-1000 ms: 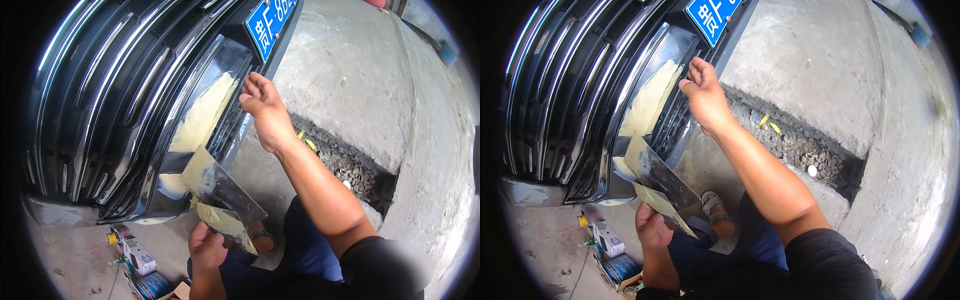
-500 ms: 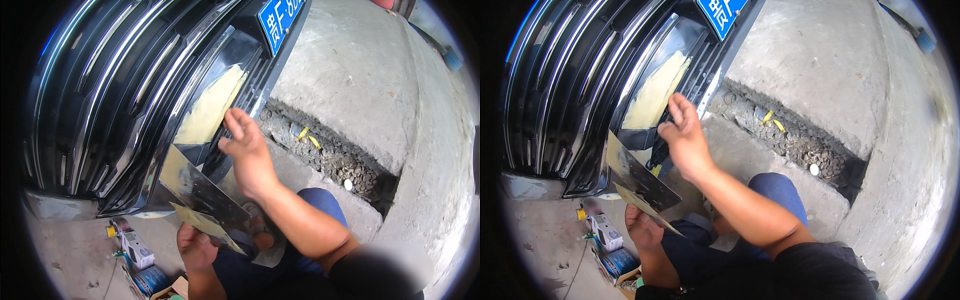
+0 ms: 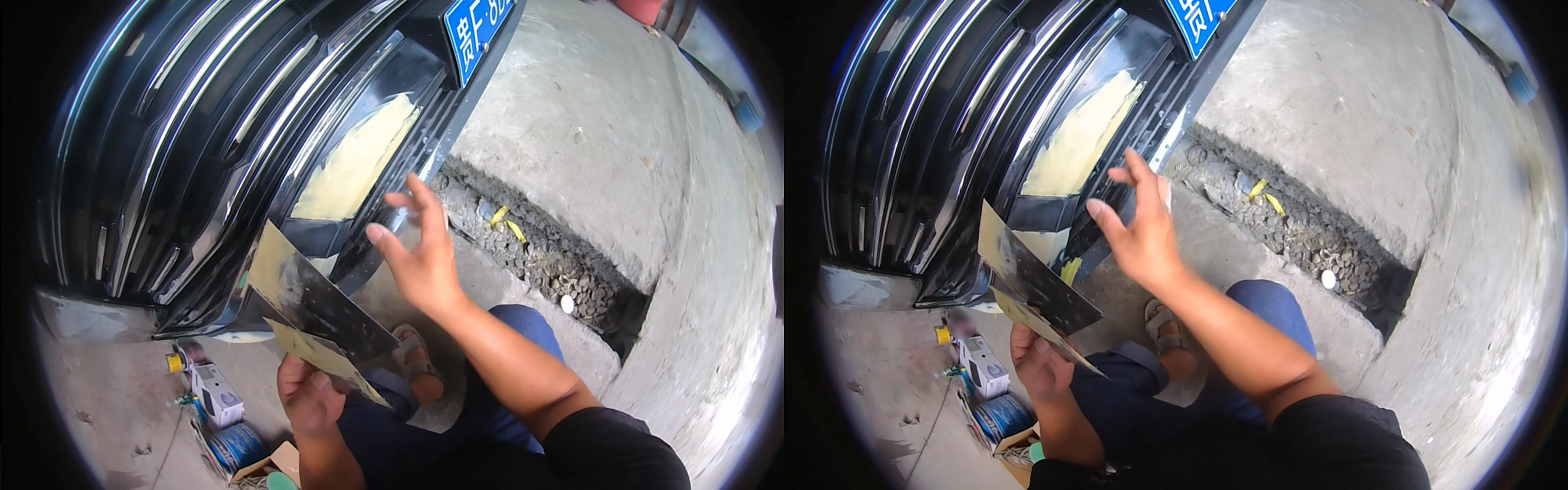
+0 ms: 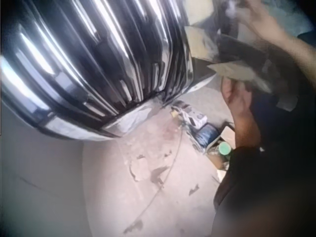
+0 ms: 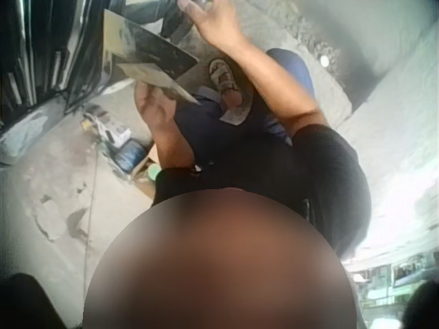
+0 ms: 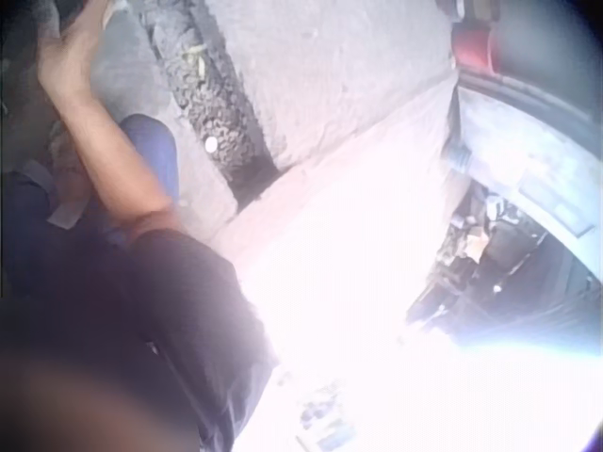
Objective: The person applies body filler to a black car's wheel arch and front bumper using a metal spreader and a sanding block. They smooth the filler on the wheel arch, walk to the front of the car, and continue applying and smoothing filler on the bumper area.
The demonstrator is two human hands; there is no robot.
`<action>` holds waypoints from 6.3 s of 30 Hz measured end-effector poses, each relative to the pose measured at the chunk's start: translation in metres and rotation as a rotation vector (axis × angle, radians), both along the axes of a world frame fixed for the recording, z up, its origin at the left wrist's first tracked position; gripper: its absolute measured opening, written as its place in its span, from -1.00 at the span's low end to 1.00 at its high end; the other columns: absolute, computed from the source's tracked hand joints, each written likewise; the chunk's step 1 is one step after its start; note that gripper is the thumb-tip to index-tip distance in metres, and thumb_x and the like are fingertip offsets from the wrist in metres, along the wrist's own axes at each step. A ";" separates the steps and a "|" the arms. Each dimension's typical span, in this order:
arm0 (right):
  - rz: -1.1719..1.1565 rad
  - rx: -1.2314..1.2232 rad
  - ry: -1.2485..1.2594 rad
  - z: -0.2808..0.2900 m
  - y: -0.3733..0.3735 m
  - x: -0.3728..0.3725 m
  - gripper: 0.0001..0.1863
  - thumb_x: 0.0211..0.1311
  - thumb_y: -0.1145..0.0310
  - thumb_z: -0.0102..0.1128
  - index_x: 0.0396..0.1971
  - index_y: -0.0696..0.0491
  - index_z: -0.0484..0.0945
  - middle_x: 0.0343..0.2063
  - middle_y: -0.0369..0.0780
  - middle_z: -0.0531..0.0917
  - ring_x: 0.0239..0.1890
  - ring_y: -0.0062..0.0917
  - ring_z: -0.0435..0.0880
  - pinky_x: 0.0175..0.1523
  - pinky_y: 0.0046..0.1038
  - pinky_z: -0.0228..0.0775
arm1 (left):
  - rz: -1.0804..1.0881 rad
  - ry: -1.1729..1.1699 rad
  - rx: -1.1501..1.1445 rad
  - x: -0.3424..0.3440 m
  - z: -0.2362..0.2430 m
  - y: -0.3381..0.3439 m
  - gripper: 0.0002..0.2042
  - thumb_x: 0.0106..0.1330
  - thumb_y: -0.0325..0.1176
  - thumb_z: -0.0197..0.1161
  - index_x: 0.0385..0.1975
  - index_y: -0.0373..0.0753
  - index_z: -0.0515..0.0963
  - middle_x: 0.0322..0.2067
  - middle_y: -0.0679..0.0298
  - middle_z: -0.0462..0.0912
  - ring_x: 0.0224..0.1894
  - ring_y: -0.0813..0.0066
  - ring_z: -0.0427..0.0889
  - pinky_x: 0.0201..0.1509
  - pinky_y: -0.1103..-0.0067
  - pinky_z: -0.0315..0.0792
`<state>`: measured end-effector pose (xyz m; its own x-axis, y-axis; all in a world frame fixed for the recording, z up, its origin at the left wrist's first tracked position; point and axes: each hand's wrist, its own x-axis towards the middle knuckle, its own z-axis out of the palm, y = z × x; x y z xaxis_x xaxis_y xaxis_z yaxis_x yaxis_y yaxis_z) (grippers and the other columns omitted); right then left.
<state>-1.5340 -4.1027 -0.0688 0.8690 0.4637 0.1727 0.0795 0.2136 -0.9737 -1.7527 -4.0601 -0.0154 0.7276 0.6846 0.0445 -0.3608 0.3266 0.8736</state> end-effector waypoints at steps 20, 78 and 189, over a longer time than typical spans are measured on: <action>-0.161 -0.068 -0.194 -0.011 0.024 0.021 0.11 -0.14 0.17 0.68 0.41 0.18 0.20 -0.19 -0.13 0.42 -0.13 -0.31 0.43 0.05 -0.29 0.38 | -0.083 -0.023 -0.005 -0.002 -0.002 0.010 -0.50 0.31 -0.59 0.16 0.28 -0.51 0.33 0.08 -0.20 0.60 -0.05 0.03 0.75 -0.12 0.29 0.75; 0.059 -0.387 -1.068 0.027 0.019 0.075 -0.25 0.37 0.00 0.13 0.41 0.15 0.24 0.46 0.04 0.22 0.55 -0.15 0.09 0.58 0.01 -0.21 | -0.091 -0.002 0.049 0.006 0.012 -0.002 -0.53 0.30 -0.53 0.26 0.22 -0.49 0.41 0.13 -0.07 0.61 0.15 0.14 0.65 0.33 0.27 0.46; 0.631 0.115 -0.002 0.043 -0.141 0.037 -0.13 0.20 0.69 0.32 0.47 0.09 0.09 -0.14 -0.21 0.61 -0.06 -0.58 0.62 0.04 -0.52 0.46 | -0.166 0.354 0.629 0.060 0.022 -0.050 -0.65 0.49 -0.50 0.09 0.24 -0.40 0.41 0.03 0.12 0.61 0.04 0.38 0.59 0.15 0.53 0.42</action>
